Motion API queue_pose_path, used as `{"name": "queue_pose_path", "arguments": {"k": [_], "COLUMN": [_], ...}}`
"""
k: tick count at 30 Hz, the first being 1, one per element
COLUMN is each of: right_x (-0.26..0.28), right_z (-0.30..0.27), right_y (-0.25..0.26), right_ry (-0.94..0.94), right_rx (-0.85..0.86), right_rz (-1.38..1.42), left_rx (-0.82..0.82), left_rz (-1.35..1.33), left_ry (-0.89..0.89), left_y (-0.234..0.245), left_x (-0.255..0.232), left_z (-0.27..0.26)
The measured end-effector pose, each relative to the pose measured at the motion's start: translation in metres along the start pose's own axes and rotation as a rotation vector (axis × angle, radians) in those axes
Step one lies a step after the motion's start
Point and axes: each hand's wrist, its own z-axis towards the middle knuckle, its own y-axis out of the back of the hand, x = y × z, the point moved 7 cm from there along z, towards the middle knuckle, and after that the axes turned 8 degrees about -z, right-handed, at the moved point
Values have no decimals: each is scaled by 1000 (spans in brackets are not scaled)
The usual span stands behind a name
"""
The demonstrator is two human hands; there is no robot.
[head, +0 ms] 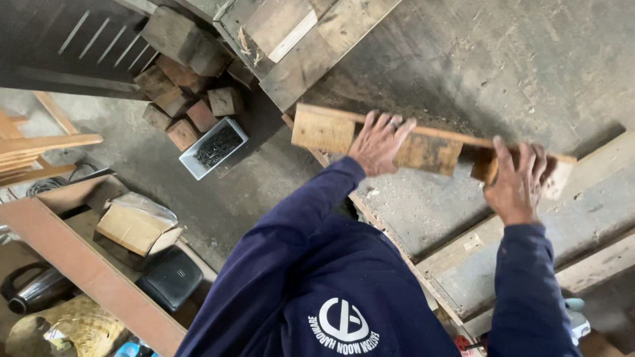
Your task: The person uses an angle grinder to sand the edges and surfaces of a wooden pallet. They reposition the pallet on the workbench to access different sections, continuing to smooth the wood with the power tool.
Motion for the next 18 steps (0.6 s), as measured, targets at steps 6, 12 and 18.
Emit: {"name": "queue_pose_path", "arguments": {"k": [6,12,18], "right_x": [4,-19,-1], "right_z": [55,82,66], "right_y": [8,9,-15], "right_ry": [36,38,70], "right_rx": [36,30,10], "right_rz": [87,22,102], "left_rx": [-92,-246,-134], "left_rz": [-55,154,-68], "left_ry": [33,28,-57], "left_y": [17,-1,-18], "left_x": [21,20,31], "left_z": [24,52,22]}}
